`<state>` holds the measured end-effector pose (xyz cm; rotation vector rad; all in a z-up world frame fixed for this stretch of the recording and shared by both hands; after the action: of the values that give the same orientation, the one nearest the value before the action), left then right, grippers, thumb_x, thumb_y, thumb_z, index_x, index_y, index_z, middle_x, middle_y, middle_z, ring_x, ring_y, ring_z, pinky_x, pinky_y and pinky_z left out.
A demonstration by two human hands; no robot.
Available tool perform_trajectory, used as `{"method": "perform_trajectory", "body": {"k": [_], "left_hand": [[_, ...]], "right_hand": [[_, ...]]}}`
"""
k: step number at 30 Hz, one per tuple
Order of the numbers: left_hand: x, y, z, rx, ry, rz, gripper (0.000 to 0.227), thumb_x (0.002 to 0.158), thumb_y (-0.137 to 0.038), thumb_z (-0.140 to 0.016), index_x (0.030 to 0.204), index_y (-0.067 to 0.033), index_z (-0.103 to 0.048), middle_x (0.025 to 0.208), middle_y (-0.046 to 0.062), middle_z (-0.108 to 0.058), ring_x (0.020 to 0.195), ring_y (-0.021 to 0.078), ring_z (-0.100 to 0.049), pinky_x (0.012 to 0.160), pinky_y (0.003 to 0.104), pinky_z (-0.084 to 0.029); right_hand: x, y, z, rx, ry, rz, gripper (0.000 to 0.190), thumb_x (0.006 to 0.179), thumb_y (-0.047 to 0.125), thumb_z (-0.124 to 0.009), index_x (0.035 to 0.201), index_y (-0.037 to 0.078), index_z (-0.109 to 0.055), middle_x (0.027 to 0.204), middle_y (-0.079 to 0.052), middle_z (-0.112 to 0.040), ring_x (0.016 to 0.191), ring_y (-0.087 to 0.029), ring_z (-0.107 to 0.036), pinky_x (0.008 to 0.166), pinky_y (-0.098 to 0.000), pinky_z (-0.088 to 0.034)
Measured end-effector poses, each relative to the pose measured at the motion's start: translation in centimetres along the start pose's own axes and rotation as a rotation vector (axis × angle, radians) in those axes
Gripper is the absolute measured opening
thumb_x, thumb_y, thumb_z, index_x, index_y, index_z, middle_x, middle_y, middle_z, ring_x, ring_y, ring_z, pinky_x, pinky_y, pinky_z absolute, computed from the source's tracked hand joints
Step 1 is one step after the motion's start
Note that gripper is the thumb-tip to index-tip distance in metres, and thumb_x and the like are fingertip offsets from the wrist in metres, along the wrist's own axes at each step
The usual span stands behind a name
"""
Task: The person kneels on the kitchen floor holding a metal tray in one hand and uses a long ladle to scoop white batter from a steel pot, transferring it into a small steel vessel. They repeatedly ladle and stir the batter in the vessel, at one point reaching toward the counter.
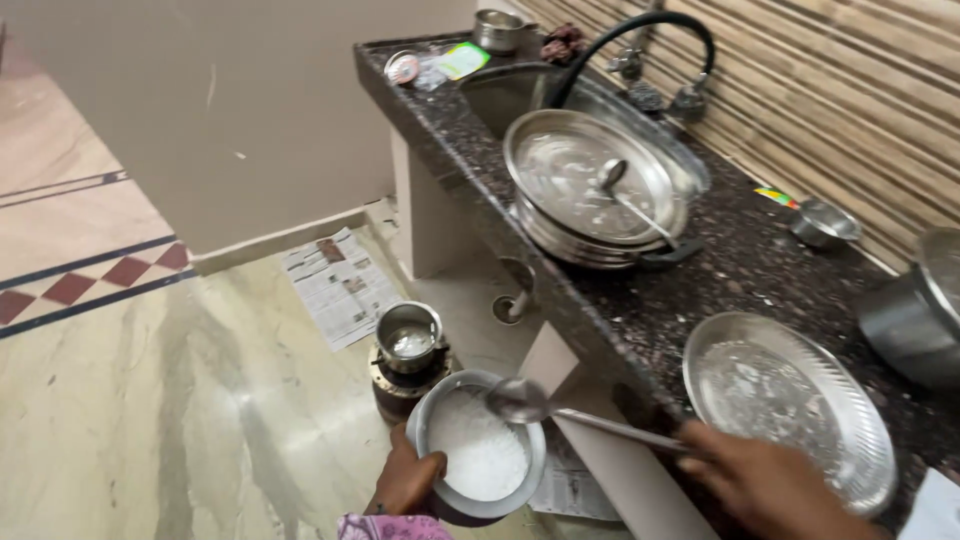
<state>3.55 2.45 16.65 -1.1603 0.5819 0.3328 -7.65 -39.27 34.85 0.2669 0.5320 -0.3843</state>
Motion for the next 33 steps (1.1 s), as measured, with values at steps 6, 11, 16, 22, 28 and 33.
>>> {"method": "perform_trajectory", "body": {"k": [6,11,16,22,28,33], "left_hand": [[1.5,2.7,3.7,0.126,-0.103,0.073,0.094,0.073,-0.026,-0.07,0.15,-0.0015,-0.022,0.126,0.031,-0.064,0.117,0.0458,-0.065,0.106,0.047,-0.052],[-6.5,-2.8,8.8,-0.023,-0.151,0.26,0.09,0.081,-0.023,-0.061,0.154,-0.0054,-0.011,0.15,0.026,-0.037,0.115,0.0496,-0.064,0.077,0.051,-0.071],[-5.3,-0.3,11.0,-0.067,-0.218,0.217,0.088,0.083,-0.022,-0.06,0.154,-0.0007,-0.012,0.147,0.029,-0.04,0.106,0.0517,-0.07,0.072,0.049,-0.068],[-1.6,4.5,11.8,0.071,-0.35,0.048,0.093,0.081,-0.023,-0.066,0.152,-0.001,-0.011,0.147,0.033,-0.035,0.112,0.056,-0.06,0.103,0.056,-0.052],[-1.9,4.0,13.6,0.027,-0.323,0.071,0.095,0.08,-0.02,-0.063,0.155,-0.006,-0.006,0.151,0.03,-0.031,0.112,0.054,-0.063,0.1,0.053,-0.056],[-1.5,4.2,13.8,-0.165,-0.212,0.274,0.094,0.083,-0.02,-0.06,0.158,-0.0121,-0.004,0.151,0.025,-0.034,0.105,0.052,-0.07,0.069,0.051,-0.071]], "right_hand": [[1.6,14.1,-7.8,-0.412,-0.44,0.522,0.058,0.088,0.013,-0.058,0.138,0.041,-0.061,0.101,-0.003,-0.069,0.086,-0.023,-0.071,0.074,-0.0409,-0.058],[1.8,21.6,-12.2,-0.604,-0.263,0.561,0.066,0.088,0.003,-0.057,0.15,0.024,-0.049,0.107,-0.012,-0.066,0.082,-0.027,-0.07,0.069,-0.0418,-0.06],[2.2,24.0,-13.6,-0.502,0.02,0.551,0.066,0.086,-0.004,-0.057,0.148,0.017,-0.05,0.096,-0.014,-0.069,0.077,-0.027,-0.072,0.066,-0.0419,-0.058],[4.1,25.8,-13.0,-0.022,0.404,0.379,0.048,0.09,0.008,-0.062,0.137,0.014,-0.068,0.067,-0.005,-0.068,0.052,-0.018,-0.064,0.049,-0.0358,-0.05],[7.5,23.5,-18.7,0.492,0.674,0.167,0.043,0.093,0.01,-0.068,0.136,0.007,-0.072,0.056,-0.003,-0.06,0.037,-0.011,-0.051,0.035,-0.0294,-0.038],[9.7,22.6,-19.7,0.678,0.685,0.14,0.043,0.092,0.008,-0.071,0.135,0.004,-0.073,0.053,-0.002,-0.059,0.036,-0.01,-0.049,0.035,-0.0281,-0.037]]}}
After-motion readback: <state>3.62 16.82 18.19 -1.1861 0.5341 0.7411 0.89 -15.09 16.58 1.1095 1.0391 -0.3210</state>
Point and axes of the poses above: each hand's wrist, its own x-axis towards the middle knuckle, its own z-axis out of the back of the hand, y = z × x, the point moved 7 cm from there along x, towards the middle knuckle
